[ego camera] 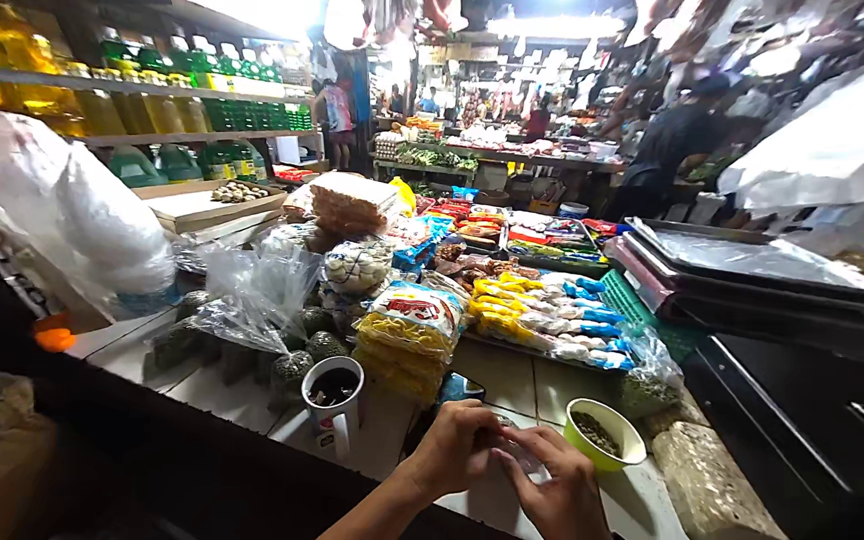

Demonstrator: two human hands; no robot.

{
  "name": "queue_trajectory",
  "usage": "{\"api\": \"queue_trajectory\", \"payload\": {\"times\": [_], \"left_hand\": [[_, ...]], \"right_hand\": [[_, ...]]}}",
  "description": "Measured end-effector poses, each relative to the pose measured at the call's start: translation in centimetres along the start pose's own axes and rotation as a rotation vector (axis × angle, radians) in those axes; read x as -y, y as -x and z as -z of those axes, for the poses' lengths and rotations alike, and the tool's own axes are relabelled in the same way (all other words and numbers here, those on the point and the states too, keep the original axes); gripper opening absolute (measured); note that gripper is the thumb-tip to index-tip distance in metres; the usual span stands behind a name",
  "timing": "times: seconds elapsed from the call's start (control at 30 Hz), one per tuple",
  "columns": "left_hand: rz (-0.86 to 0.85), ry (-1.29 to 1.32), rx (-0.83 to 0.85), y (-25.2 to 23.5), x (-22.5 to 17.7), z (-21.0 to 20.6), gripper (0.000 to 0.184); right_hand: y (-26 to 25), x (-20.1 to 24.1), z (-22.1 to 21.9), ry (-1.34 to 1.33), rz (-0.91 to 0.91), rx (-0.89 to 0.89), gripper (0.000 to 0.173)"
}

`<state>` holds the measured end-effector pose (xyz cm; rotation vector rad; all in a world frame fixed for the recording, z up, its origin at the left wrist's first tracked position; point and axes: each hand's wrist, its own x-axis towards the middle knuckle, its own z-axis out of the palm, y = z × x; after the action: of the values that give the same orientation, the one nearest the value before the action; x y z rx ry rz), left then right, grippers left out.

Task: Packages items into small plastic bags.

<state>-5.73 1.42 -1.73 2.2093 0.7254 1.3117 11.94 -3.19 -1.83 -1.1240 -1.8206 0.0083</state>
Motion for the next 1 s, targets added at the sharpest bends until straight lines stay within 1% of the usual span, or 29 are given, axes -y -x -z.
{"api": "queue_trajectory", "payload": {"times": [0.03,0.1,0.2,0.27,0.3,0.37,0.43,0.47,0.5,0.57,0.6,0.67,0.7,0.87,0.93,1.0], "left_hand": [[0.048,0.033,-0.018,0.0,0.1,-0.3,0.008],[0.202,0.092,-0.03,-0.1,0.0,-0.6,0.011],[0.361,0.094,-0.05,-1.2,0.0,-0.6,0.011],[0.398,0.051,-0.018,-2.0,-0.4,-0.5,0.009],[0.406,0.022,0.005,-2.1,-0.8,-0.5,0.009],[0.367,-0.042,0.016,-2.3,-1.2,-0.8,0.009],[0.268,-0.101,-0.032,-2.0,-1.3,-1.3,0.009],[0.242,-0.117,-0.05,-1.9,-1.5,-1.3,0.01],[0.236,-0.117,-0.058,-2.1,-1.8,-1.1,0.01],[0.268,-0.105,-0.016,-2.9,-2.9,-0.2,0.014],[0.293,-0.11,0.035,-3.3,-3.2,0.3,0.015],[0.33,-0.135,0.148,-3.4,-3.2,0.6,0.015],[0.316,-0.148,0.169,-3.3,-3.0,0.4,0.015],[0.012,-0.251,0.111,-1.7,-1.7,-0.9,0.019],[-0.029,-0.238,0.11,-0.7,-1.9,-1.1,0.021],[-0.04,-0.208,0.026,0.1,-2.2,-1.9,0.024]], "right_hand": [[-0.1,-0.2,0.1,0.03,0.014,-0.017,0.022],[-0.4,-0.1,0.2,0.082,0.012,-0.021,0.015],[-0.7,0.3,0.5,0.156,0.02,-0.015,0.016],[-0.3,0.5,0.9,0.069,-0.046,0.01,0.017],[0.1,0.5,1.1,-0.038,-0.144,0.049,0.017],[0.1,0.4,2.0,-0.336,-0.437,0.171,0.017],[-0.2,0.5,2.7,-0.675,-0.717,0.225,0.019],[-0.3,0.7,3.0,-0.801,-0.8,0.224,0.021],[-0.5,1.0,3.3,-0.868,-0.84,0.22,0.022],[-1.2,1.6,4.1,-0.897,-0.829,0.226,0.023],[-1.5,1.7,4.3,-0.902,-0.824,0.235,0.023],[-1.4,1.4,3.9,-0.924,-0.862,0.254,0.022],[-1.2,1.2,3.8,-0.951,-0.893,0.25,0.022],[-0.6,0.7,3.2,-1.08,-0.945,0.181,0.023],[-0.2,0.6,3.1,-1.083,-0.932,0.17,0.024],[0.1,0.6,2.9,-1.06,-0.881,0.178,0.024]]}}
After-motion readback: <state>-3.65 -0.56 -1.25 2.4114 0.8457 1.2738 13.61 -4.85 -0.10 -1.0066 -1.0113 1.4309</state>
